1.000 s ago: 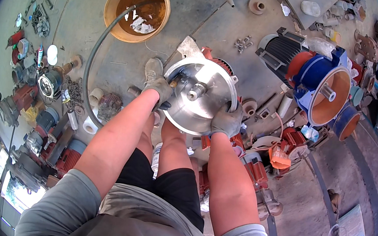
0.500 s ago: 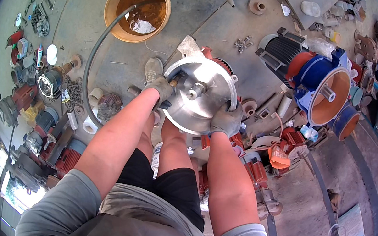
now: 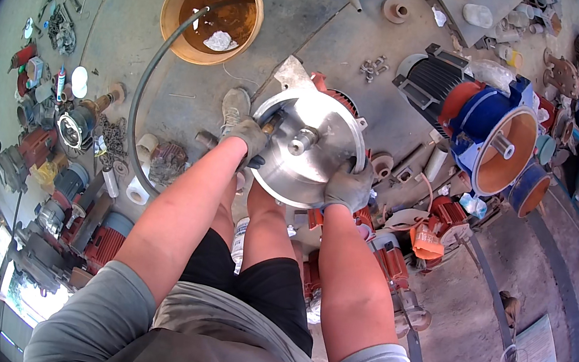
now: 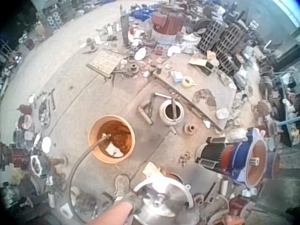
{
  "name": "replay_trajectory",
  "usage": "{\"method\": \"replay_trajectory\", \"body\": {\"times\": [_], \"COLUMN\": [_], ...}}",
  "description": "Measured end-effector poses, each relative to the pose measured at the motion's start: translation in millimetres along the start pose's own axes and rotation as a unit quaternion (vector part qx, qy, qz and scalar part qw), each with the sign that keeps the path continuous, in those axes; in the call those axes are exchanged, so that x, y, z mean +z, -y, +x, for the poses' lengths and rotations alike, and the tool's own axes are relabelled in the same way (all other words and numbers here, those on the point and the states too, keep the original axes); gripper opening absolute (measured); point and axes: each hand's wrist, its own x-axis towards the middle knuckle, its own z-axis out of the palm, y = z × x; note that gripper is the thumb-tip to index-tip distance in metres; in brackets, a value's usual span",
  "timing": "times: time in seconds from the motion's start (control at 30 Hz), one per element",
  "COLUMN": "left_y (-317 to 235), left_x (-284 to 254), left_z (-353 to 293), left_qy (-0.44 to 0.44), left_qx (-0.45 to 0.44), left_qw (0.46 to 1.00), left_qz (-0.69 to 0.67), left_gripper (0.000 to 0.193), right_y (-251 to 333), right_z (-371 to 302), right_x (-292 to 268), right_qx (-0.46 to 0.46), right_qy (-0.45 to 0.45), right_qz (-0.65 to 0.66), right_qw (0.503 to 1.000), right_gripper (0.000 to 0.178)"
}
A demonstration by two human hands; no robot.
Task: The person walks through a cluttered workshop and retrieves a hose. They dip the hose nozzle into a bucket of liquid and then spray the liquid onto a large, round metal part resting on the floor, moving the nozzle around the surface to clean it.
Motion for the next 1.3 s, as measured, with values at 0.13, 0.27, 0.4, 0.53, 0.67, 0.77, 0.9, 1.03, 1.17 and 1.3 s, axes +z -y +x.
{"method": "replay_trajectory", "body": {"times": [0.13, 0.27, 0.4, 0.53, 0.67, 0.77, 0.9, 1.03, 1.17, 1.3], "left_y": [2, 1, 1, -3, -1, 41, 18, 16, 38, 80], "left_x": [4, 3, 1, 1, 4, 27, 20, 10, -21, -59], "left_z": [0, 7, 4, -8, -8, 54, 4, -29, -75, -104], "left_qy": [-0.002, 0.015, 0.011, -0.021, -0.021, -0.191, -0.129, -0.152, -0.12, -0.188], "left_qx": [-0.001, -0.013, -0.007, 0.011, 0.002, 0.107, 0.085, 0.125, 0.175, 0.256], "left_qw": [1.0, 0.999, 0.999, 0.999, 1.0, 0.969, 0.979, 0.97, 0.965, 0.948], "left_qz": [-0.006, -0.03, -0.044, -0.031, 0.006, 0.114, 0.132, 0.145, 0.154, 0.037], "left_gripper": [0.065, 0.049, 0.05, 0.056, 0.067, 0.071, 0.067, 0.061, 0.051, 0.044], "right_y": [-6, 0, 9, 19, 7, 10, 5, 1, -2, -23], "right_z": [3, 0, -4, -9, -8, -1, -3, -2, -2, 11], "right_x": [3, -1, -5, -11, -4, -4, -10, -8, -11, -17], "right_qx": [0.013, 0.022, 0.007, 0.007, 0.015, -0.025, 0.011, 0.014, 0.025, -0.018], "right_qy": [0.011, 0.03, 0.017, 0.007, 0.001, 0.004, 0.018, 0.01, 0.012, 0.006], "right_qz": [0.006, 0.0, -0.001, -0.003, 0.004, 0.012, 0.012, 0.01, 0.017, 0.029], "right_qw": [1.0, 0.999, 1.0, 1.0, 1.0, 1.0, 1.0, 1.0, 0.999, 0.999], "right_gripper": [0.045, 0.046, 0.047, 0.05, 0.045, 0.044, 0.044, 0.045, 0.041, 0.041]}}
